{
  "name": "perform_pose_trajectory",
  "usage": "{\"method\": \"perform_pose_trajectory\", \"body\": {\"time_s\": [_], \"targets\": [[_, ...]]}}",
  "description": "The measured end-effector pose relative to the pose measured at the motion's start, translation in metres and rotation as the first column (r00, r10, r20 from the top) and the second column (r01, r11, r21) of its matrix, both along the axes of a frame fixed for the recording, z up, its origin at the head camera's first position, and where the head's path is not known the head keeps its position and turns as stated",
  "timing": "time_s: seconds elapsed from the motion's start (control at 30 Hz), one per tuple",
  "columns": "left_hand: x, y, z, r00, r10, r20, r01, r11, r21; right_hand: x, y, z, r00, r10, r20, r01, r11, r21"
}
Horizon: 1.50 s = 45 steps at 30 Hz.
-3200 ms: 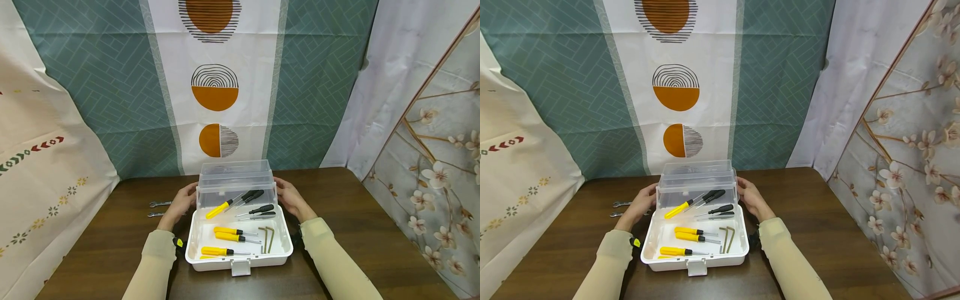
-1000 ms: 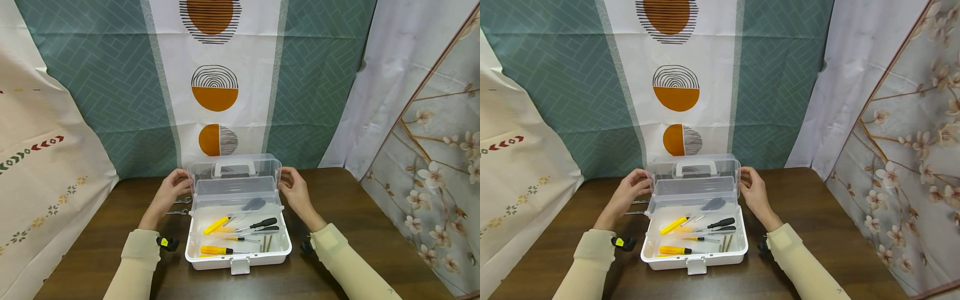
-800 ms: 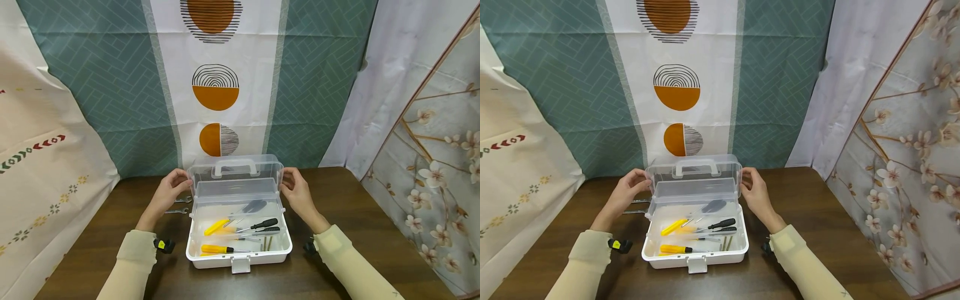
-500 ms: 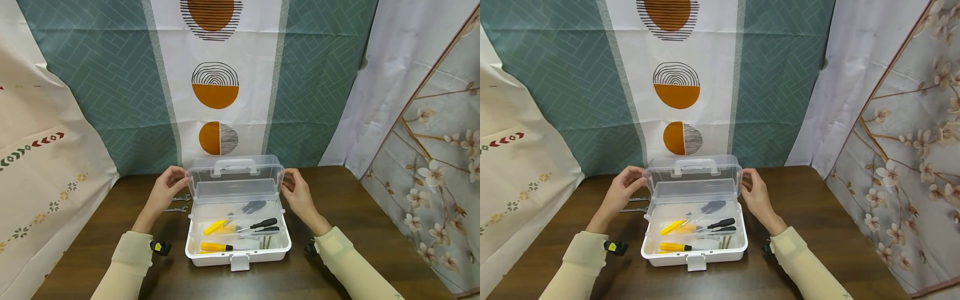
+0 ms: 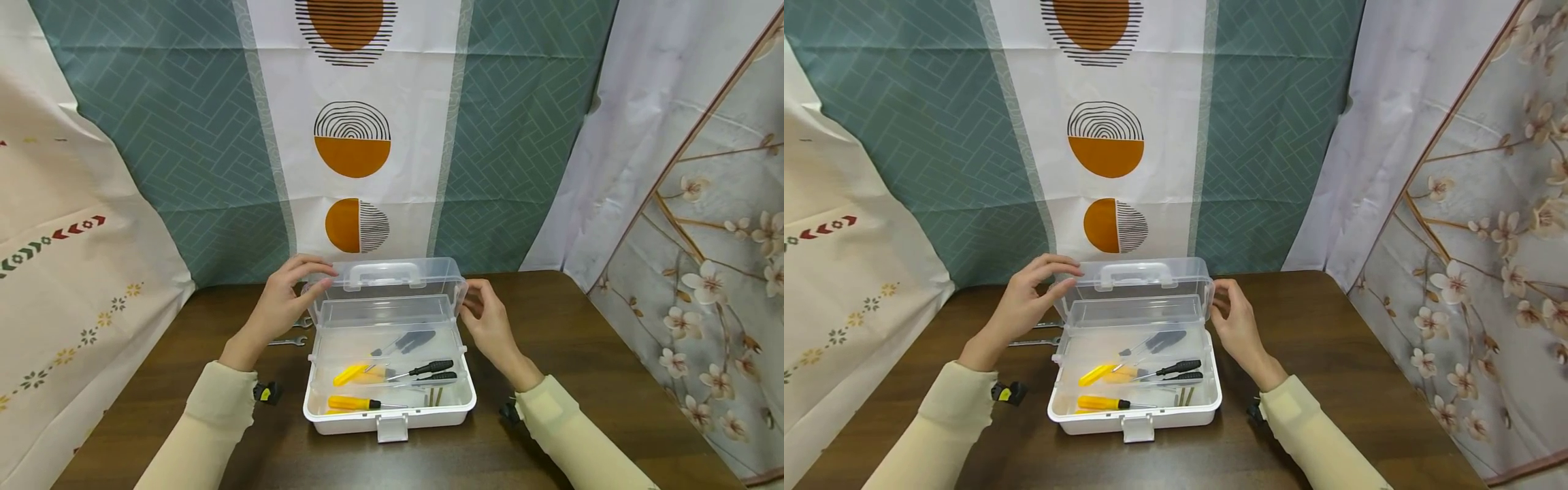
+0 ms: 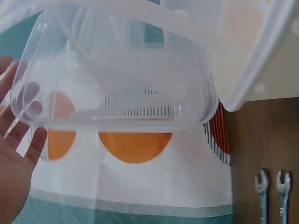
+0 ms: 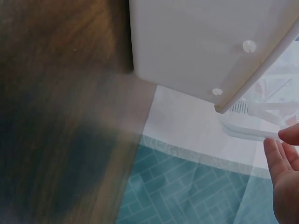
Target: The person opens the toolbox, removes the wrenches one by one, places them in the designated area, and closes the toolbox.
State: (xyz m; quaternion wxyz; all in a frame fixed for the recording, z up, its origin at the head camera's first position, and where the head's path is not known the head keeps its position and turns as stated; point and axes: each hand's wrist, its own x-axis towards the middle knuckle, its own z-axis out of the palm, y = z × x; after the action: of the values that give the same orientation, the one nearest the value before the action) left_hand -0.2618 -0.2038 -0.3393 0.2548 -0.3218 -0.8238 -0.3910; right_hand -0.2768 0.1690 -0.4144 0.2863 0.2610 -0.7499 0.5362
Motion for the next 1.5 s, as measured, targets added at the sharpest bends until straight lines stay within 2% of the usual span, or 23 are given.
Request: {"method": "perform_pose_trajectory", "body": {"time_s": [0.07, 0.17, 0.27, 0.4, 0.63, 0.8, 1.0, 1.1, 1.23, 1.4, 1.5], "targets": [[0.000, 0.005, 0.003, 0.999, -0.012, -0.033, 0.010, 0.998, -0.062, 0.000, 0.001, -0.001, 1.000, 0.002, -0.010, -0.002, 1.000, -0.004], [0.000, 0.013, 0.006, 0.997, -0.027, -0.077, 0.016, 0.990, -0.142, 0.010, -0.003, 0.007, 1.000, -0.009, -0.015, 0.009, 1.000, 0.007], [-0.001, 0.020, 0.009, 0.994, -0.047, -0.095, 0.029, 0.982, -0.185, 0.011, -0.003, 0.006, 0.999, -0.026, -0.025, 0.026, 1.000, 0.015], [-0.002, 0.025, 0.010, 0.993, -0.063, -0.103, 0.039, 0.974, -0.222, 0.004, 0.000, -0.005, 0.999, -0.033, -0.033, 0.034, 0.999, 0.011], [0.001, 0.026, 0.006, 0.988, -0.067, -0.140, 0.033, 0.971, -0.238, 0.006, 0.003, -0.003, 0.998, -0.031, -0.045, 0.033, 0.999, 0.030], [0.005, 0.027, 0.002, 0.985, -0.060, -0.164, 0.021, 0.972, -0.232, 0.009, 0.009, 0.012, 1.000, 0.023, -0.018, -0.023, 0.999, -0.030], [0.010, 0.028, 0.001, 0.984, -0.051, -0.171, 0.010, 0.972, -0.233, 0.013, 0.008, 0.041, 0.986, 0.148, -0.081, -0.154, 0.985, -0.078], [0.014, 0.028, 0.001, 0.985, -0.041, -0.167, 0.000, 0.970, -0.242, 0.013, 0.005, 0.053, 0.980, 0.180, -0.082, -0.184, 0.982, -0.043], [0.018, 0.026, -0.001, 0.984, -0.038, -0.171, -0.007, 0.968, -0.251, 0.012, -0.001, 0.062, 0.978, 0.207, -0.020, -0.205, 0.977, 0.059], [0.021, 0.026, -0.003, 0.976, -0.059, -0.210, 0.005, 0.968, -0.251, 0.012, -0.008, 0.064, 0.974, 0.214, 0.074, -0.224, 0.958, 0.181], [0.023, 0.026, -0.003, 0.969, -0.072, -0.235, 0.011, 0.968, -0.249, 0.013, -0.009, 0.063, 0.971, 0.219, 0.096, -0.234, 0.953, 0.191]]}}
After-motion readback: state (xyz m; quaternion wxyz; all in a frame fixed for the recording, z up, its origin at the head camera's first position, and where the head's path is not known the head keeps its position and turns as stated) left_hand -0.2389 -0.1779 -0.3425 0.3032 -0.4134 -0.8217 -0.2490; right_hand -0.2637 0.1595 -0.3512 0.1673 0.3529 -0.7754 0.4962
